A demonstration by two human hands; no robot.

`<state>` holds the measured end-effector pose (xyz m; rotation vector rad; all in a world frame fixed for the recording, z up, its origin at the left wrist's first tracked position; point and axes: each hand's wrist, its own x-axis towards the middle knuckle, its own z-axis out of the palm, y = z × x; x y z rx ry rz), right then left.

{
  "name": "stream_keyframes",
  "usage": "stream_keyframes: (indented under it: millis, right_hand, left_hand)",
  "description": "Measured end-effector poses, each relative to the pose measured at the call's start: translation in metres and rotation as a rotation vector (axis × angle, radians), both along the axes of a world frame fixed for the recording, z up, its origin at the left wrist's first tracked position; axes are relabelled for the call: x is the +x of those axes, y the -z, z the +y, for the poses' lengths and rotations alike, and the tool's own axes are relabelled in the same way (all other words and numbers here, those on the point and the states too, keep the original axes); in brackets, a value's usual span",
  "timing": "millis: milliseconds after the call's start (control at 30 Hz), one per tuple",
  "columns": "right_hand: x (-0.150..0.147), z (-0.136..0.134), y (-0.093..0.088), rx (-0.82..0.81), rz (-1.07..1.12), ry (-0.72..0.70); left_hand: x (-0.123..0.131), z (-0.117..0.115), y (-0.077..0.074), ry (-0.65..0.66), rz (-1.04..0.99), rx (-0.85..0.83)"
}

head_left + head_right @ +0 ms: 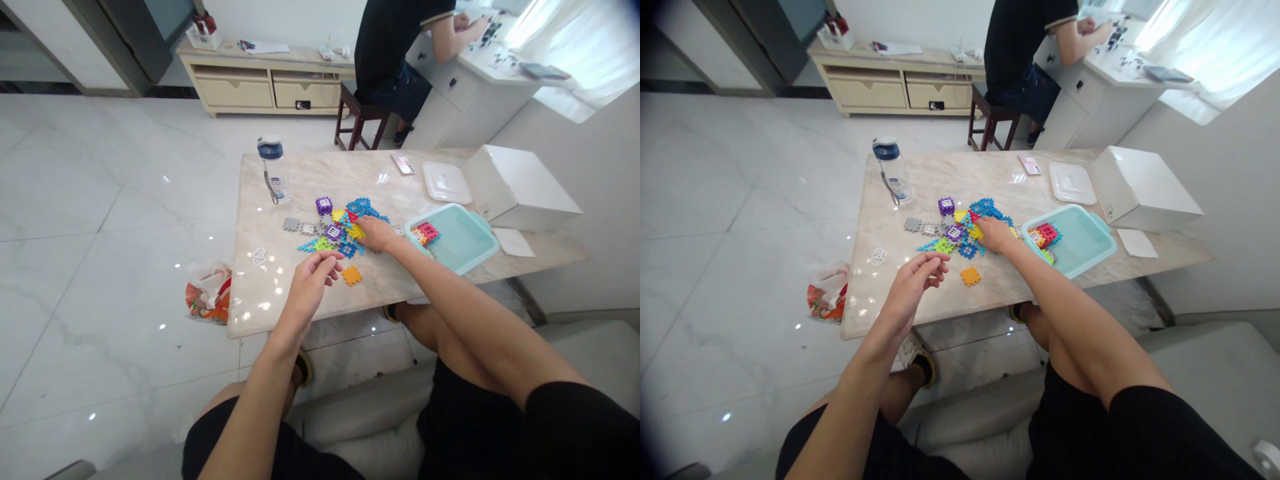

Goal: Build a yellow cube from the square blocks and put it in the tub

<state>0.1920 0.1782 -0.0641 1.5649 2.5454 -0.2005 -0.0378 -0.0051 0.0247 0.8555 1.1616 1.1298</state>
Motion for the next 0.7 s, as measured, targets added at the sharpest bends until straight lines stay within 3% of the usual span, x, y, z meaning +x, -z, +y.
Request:
stream_keyframes:
  millis: [200,500,700]
  right_hand:
    - [-0.002,0.011,0.005,0.004,0.028,0.06]
    - [-0.018,0.011,0.012,0.029,0.107,0.259]
    - [-0.019,0.014,0.013,0.01,0.066,0.251]
  left_hand:
    - [-0.003,-0.002,0.002,0.003,-0.001,-0.006]
    - [-0.013,-0.005,-0.001,-0.025,-0.01,0.005]
    - [-0.018,-0.005,-0.003,-0.037,-0.02,0.017]
